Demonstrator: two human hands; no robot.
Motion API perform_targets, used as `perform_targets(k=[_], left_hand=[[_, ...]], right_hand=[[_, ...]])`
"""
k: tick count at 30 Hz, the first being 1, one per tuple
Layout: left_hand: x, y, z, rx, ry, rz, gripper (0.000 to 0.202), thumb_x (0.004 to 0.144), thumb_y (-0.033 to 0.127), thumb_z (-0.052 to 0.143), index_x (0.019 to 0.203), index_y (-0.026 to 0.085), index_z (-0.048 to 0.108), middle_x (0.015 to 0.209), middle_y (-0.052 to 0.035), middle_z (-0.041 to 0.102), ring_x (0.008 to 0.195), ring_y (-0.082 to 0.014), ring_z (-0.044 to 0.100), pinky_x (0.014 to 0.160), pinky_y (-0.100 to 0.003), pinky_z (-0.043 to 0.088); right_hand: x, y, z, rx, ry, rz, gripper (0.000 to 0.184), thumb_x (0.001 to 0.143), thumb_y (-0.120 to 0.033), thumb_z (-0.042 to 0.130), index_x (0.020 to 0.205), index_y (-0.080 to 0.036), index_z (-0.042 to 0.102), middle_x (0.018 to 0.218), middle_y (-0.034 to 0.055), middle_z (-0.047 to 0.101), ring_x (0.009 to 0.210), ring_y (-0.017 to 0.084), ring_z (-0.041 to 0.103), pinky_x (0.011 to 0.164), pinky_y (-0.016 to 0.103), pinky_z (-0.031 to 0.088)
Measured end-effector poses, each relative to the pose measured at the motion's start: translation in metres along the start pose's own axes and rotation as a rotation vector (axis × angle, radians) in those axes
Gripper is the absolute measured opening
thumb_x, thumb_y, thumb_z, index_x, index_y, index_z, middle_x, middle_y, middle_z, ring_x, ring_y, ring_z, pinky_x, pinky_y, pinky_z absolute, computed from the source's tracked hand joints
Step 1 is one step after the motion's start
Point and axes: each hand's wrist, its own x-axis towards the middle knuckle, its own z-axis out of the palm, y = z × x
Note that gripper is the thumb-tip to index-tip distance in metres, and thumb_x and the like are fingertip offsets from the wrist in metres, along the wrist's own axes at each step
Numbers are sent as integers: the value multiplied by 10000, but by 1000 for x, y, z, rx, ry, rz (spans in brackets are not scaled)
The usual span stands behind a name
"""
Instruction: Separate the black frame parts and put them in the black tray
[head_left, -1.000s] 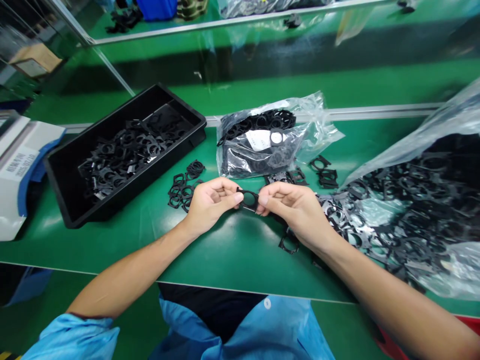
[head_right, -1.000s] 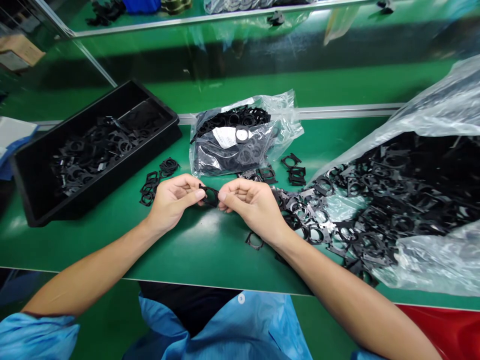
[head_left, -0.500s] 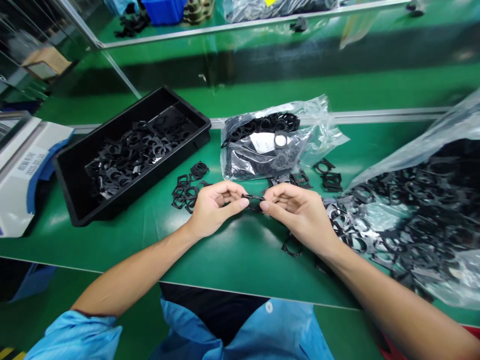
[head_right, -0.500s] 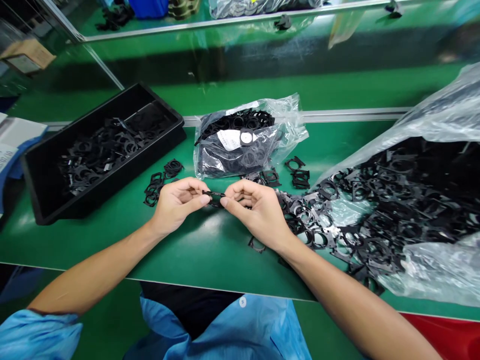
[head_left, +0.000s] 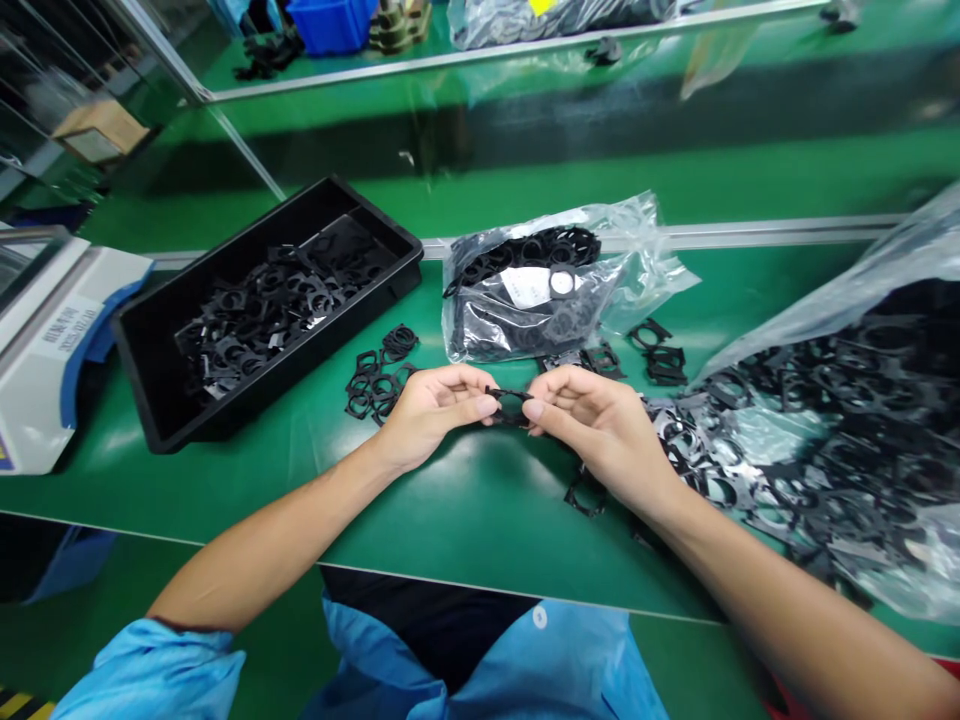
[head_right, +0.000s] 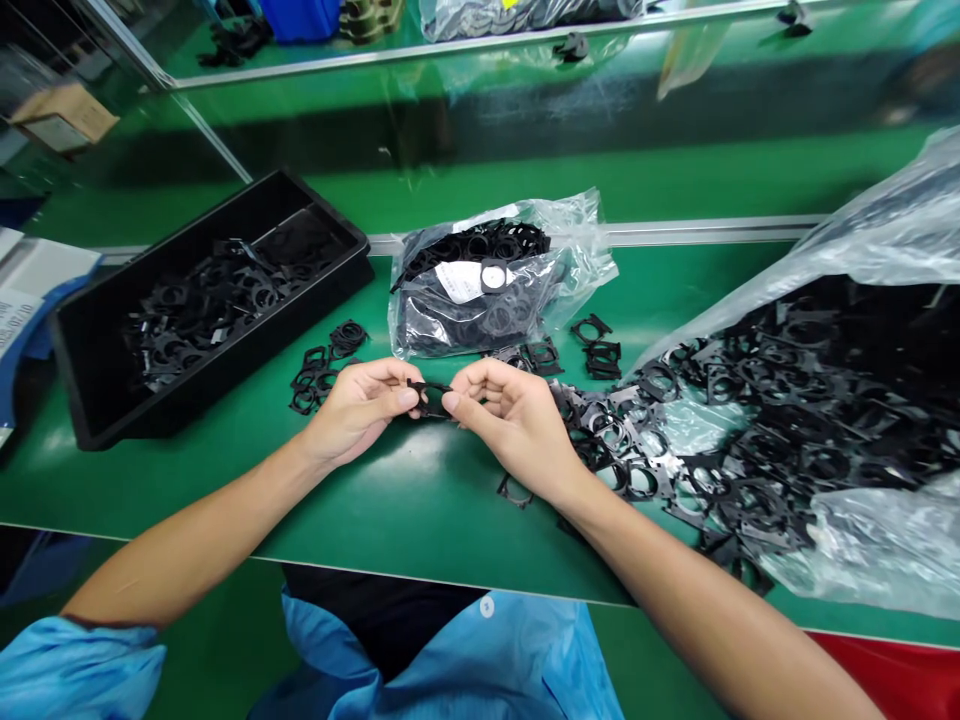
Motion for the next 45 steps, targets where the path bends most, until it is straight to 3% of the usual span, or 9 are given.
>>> perform_targets(k=[12,21,27,33,41,45], left_hand=[[0,0,1,-22,30,-19,301,637,342,943,788,135,786,682,-21,720,615,-111,657,652,-241,555],[0,-1,0,-26,39,-26,283,651,329,937,821,142,810,737,-36,750,638,-116,668,659,-243,564],[-1,-2,1,-1,51,10,283,667,347,928,813,145,792,676,-14,719,610,-112,667,647,-234,563],[-1,-5,3,32,102,57,288,671,354,921,801,146,769,692,-12,725,608,-109,667,642,-230,561],[-2,-1,1,95,7,62,252,748,351,876,843,141,773,700,-21,724,639,-124,688,667,-238,570],[-2,-2,0,85,26,46,265,718,349,896,835,145,776,728,-27,739,649,-130,697,681,-246,581]], right_hand=[[0,4,0,48,21,8,384,726,-513,864,785,-182,681,702,9,659,640,133,599,625,265,505],[0,4,-1,1,40,-3,442,697,-575,863,773,-182,677,698,9,653,618,132,596,608,266,520],[-3,5,2,-105,84,-121,370,761,-542,828,769,-202,684,765,25,679,687,161,628,664,286,547],[-3,7,2,-130,74,-145,341,759,-503,839,818,-205,686,814,30,682,718,163,643,677,282,563],[-6,9,-2,-256,65,-260,186,867,-403,758,824,-232,700,866,58,659,834,209,642,713,318,568],[-5,9,-1,-219,81,-208,210,872,-413,749,822,-226,666,861,46,647,788,190,642,712,307,563]])
